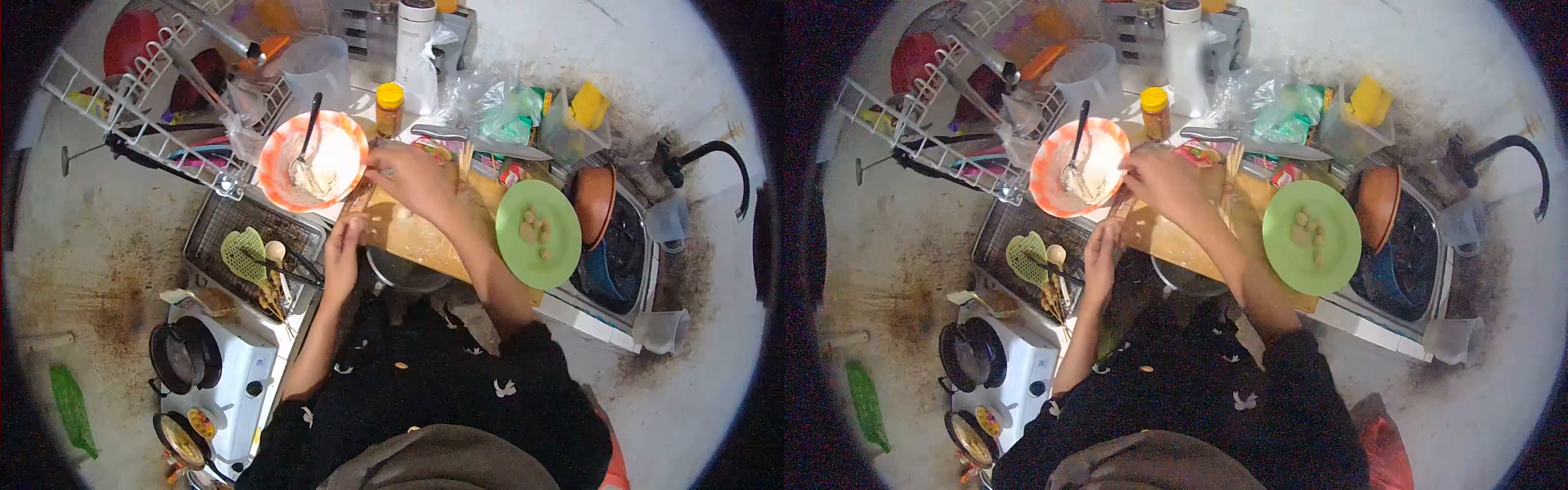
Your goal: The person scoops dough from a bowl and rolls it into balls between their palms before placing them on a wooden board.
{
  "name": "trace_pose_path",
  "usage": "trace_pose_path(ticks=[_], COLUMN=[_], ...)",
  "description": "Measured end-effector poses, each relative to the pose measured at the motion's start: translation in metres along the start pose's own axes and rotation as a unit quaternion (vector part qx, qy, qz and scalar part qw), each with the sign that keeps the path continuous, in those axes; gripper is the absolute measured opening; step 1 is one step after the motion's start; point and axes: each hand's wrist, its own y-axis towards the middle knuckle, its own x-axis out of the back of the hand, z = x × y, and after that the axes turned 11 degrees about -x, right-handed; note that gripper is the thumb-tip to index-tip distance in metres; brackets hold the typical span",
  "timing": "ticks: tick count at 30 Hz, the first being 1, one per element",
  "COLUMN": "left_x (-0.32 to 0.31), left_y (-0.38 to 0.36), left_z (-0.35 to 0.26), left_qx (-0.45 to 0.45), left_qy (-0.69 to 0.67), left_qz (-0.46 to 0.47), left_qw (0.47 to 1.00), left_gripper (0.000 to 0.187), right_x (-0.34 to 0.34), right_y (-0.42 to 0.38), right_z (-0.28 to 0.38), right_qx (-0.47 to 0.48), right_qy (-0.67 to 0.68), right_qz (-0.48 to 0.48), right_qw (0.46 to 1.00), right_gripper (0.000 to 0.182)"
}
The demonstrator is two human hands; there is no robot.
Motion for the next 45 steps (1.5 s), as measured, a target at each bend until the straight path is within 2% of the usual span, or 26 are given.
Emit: trace_pose_path(ticks=[1,2,3,4,6,8,9,12,13,15,20,25,28,30,31,33,34,35,36,37,38,40,44,45], left_x=[0.002,0.007,0.013,0.019,0.023,0.027,0.030,0.030,0.029,0.027,0.024,0.019,0.019,0.020,0.021,0.020,0.019,0.019,0.020,0.021,0.019,0.010,0.001,-0.003], left_y=[-0.002,-0.002,-0.002,-0.001,0.007,0.016,0.018,0.022,0.022,0.023,0.024,0.023,0.022,0.025,0.026,0.026,0.027,0.026,0.024,0.020,0.015,0.005,-0.001,-0.001], left_z=[-0.003,0.006,0.024,0.032,0.028,0.021,0.017,0.024,0.022,0.016,0.015,0.015,0.016,0.017,0.017,0.011,0.009,0.011,0.013,0.014,0.010,-0.006,-0.007,-0.007], left_qx=[0.072,0.070,0.081,0.089,0.092,0.134,0.139,0.142,0.132,0.137,0.149,0.125,0.126,0.124,0.124,0.132,0.140,0.139,0.165,0.191,0.191,0.178,0.169,0.140], left_qy=[-0.035,-0.033,-0.189,-0.340,-0.358,-0.471,-0.504,-0.492,-0.501,-0.498,-0.512,-0.502,-0.495,-0.495,-0.495,-0.467,-0.439,-0.441,-0.471,-0.500,-0.500,-0.443,-0.560,-0.604], left_qz=[-0.057,-0.061,-0.089,-0.114,-0.126,-0.178,-0.151,-0.184,-0.168,-0.173,-0.178,-0.183,-0.178,-0.164,-0.149,-0.165,-0.180,-0.180,-0.188,-0.194,-0.194,-0.213,-0.136,-0.123], left_qw=[0.995,0.995,0.975,0.929,0.920,0.853,0.839,0.839,0.838,0.839,0.827,0.836,0.841,0.844,0.847,0.859,0.869,0.868,0.846,0.822,0.822,0.853,0.800,0.775], left_gripper=[0.026,0.026,0.026,0.026,0.026,0.032,0.034,0.037,0.040,0.041,0.047,0.051,0.052,0.051,0.051,0.050,0.049,0.049,0.043,0.038,0.038,0.032,0.023,0.031], right_x=[-0.014,-0.033,-0.054,-0.071,-0.096,-0.095,-0.096,-0.093,-0.096,-0.101,-0.102,-0.102,-0.100,-0.094,-0.088,-0.068,-0.063,-0.058,-0.054,-0.039,-0.027,-0.008,0.001,-0.002], right_y=[0.022,0.043,0.059,0.070,0.084,0.085,0.083,0.076,0.076,0.076,0.073,0.072,0.073,0.078,0.082,0.091,0.095,0.097,0.097,0.088,0.077,0.054,-0.001,-0.013], right_z=[0.006,0.009,0.009,0.012,0.017,0.030,0.036,0.051,0.049,0.045,0.046,0.046,0.045,0.044,0.044,0.039,0.032,0.025,0.017,0.024,0.029,0.036,0.041,0.042], right_qx=[0.006,0.026,0.046,0.050,0.054,0.034,0.010,-0.038,-0.039,-0.005,0.009,0.035,0.025,-0.022,-0.020,0.049,0.050,0.049,0.046,0.017,0.016,-0.041,0.022,0.006], right_qy=[-0.030,-0.065,-0.099,-0.097,-0.217,-0.232,-0.245,-0.216,-0.218,-0.224,-0.237,-0.232,-0.237,-0.243,-0.242,-0.168,-0.170,-0.072,0.028,0.072,0.072,0.164,0.166,0.142], right_qz=[0.047,0.077,0.106,0.106,0.151,0.177,0.202,0.183,0.184,0.187,0.201,0.201,0.215,0.286,0.287,0.383,0.383,0.369,0.351,0.334,0.334,0.318,0.290,0.243], right_qw=[0.998,0.995,0.988,0.988,0.963,0.956,0.948,0.958,0.958,0.957,0.950,0.951,0.947,0.927,0.927,0.907,0.907,0.925,0.935,0.940,0.940,0.933,0.942,0.960], right_gripper=[0.017,0.016,0.015,0.015,0.017,0.017,0.017,0.020,0.020,0.022,0.021,0.021,0.020,0.017,0.017,0.024,0.024,0.024,0.024,0.019,0.019,0.015,0.013,0.013])
